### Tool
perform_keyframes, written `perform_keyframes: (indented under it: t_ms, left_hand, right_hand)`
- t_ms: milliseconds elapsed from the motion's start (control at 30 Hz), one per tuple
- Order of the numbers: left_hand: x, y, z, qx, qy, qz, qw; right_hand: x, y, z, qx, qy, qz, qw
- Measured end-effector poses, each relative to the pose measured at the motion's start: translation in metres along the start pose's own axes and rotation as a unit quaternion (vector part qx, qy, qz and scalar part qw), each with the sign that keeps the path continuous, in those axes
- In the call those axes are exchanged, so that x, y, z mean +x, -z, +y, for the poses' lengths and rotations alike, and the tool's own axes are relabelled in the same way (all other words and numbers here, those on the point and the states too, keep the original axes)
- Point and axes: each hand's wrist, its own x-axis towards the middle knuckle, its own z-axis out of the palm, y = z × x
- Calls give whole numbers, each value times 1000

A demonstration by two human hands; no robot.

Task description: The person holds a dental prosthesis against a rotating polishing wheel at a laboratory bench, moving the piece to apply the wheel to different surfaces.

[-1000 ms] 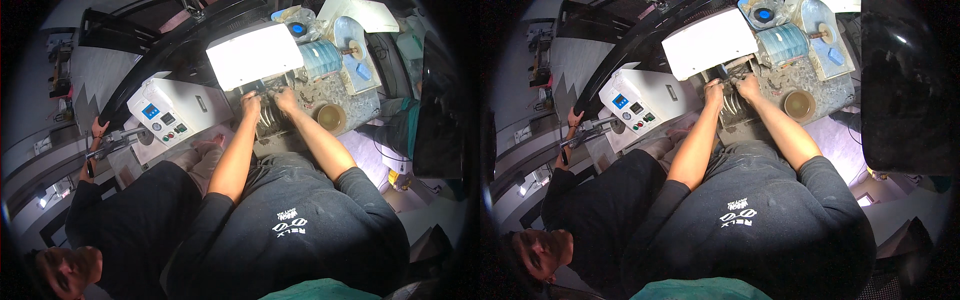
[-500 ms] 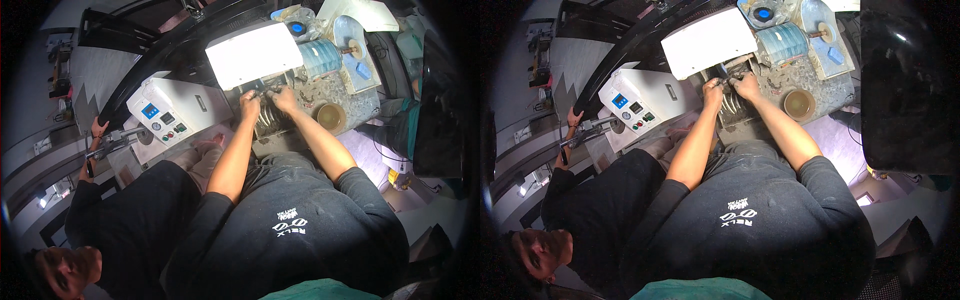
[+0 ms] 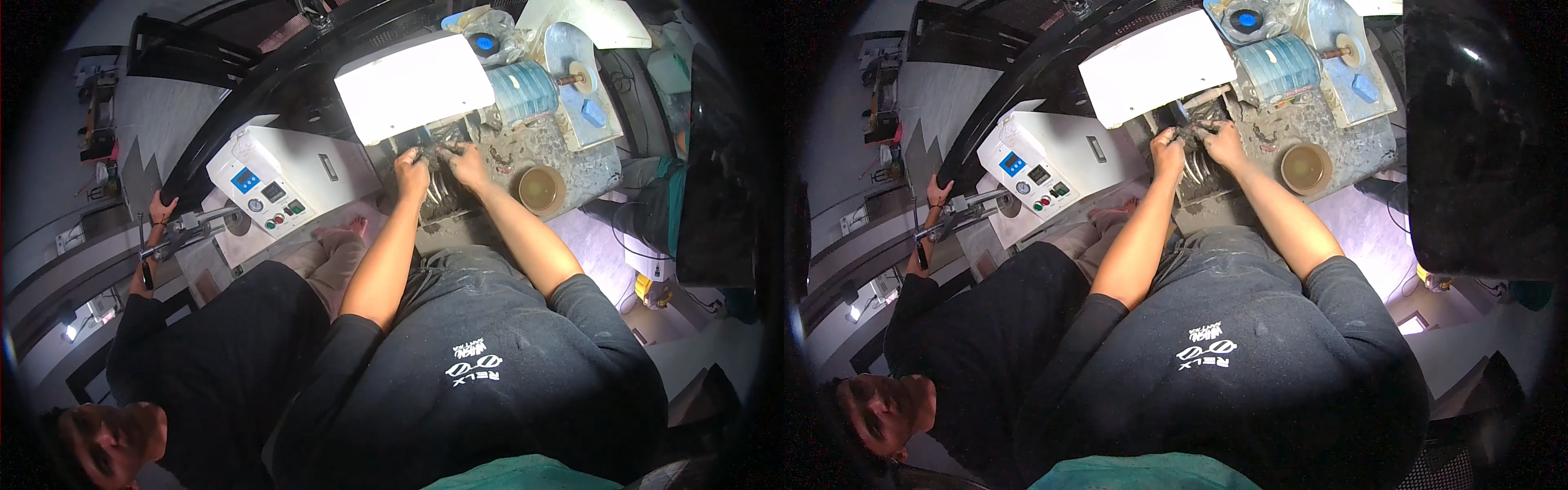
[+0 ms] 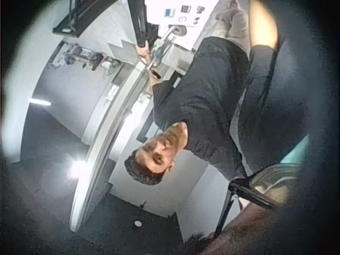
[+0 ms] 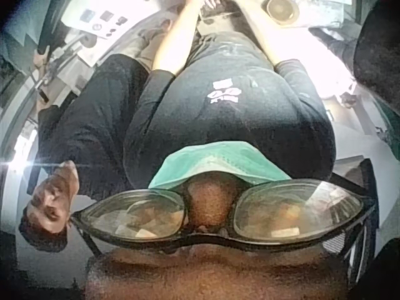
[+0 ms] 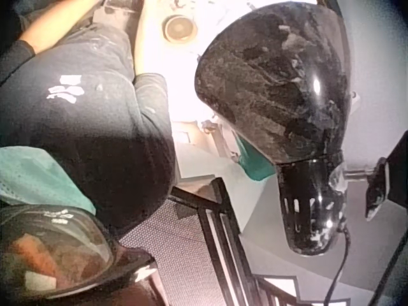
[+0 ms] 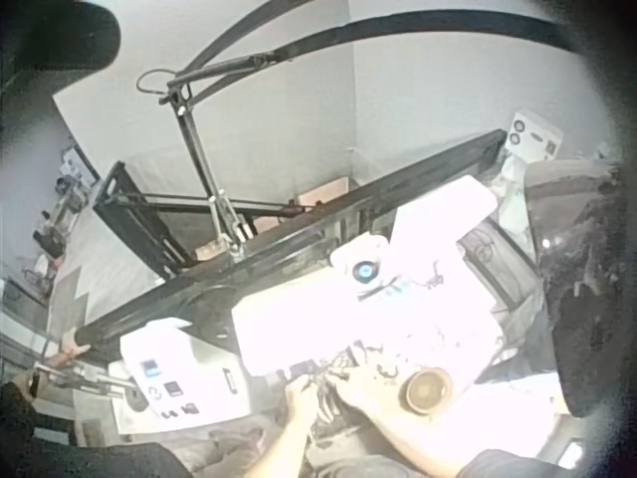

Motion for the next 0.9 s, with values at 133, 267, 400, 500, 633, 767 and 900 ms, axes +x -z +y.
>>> perform_keyframes:
  t_ms: [133,267,400,500,633,767,900]
  left_hand:
    - [12,-16,-25,-39,35,99,994]
    - [15,-19,-25,-150,102,186,966]
    - [3,-7,-12,-216,114,76,967]
    - [8,-3,-20,-112,53,50,991]
    - [7,1,-16,-95,-30,-6,995]
    - [0,-2,-8,-27,-44,23,998]
    - [3,-5,-9,-24,-12,22,999]
  right_hand:
    - [12,-4,0,94,-28,-12,995]
    - [11,-4,-10,-70,-45,33,996]
    - [2,-1,-13,-78,-9,-6,997]
    - [1,-11,-11,4,-27,-2,1000]
    - [2,-17,1,132,-60,-3,989]
    - [1,-19,7,154,-72,20,985]
    - [8,-18,11,199,-109,31,973]
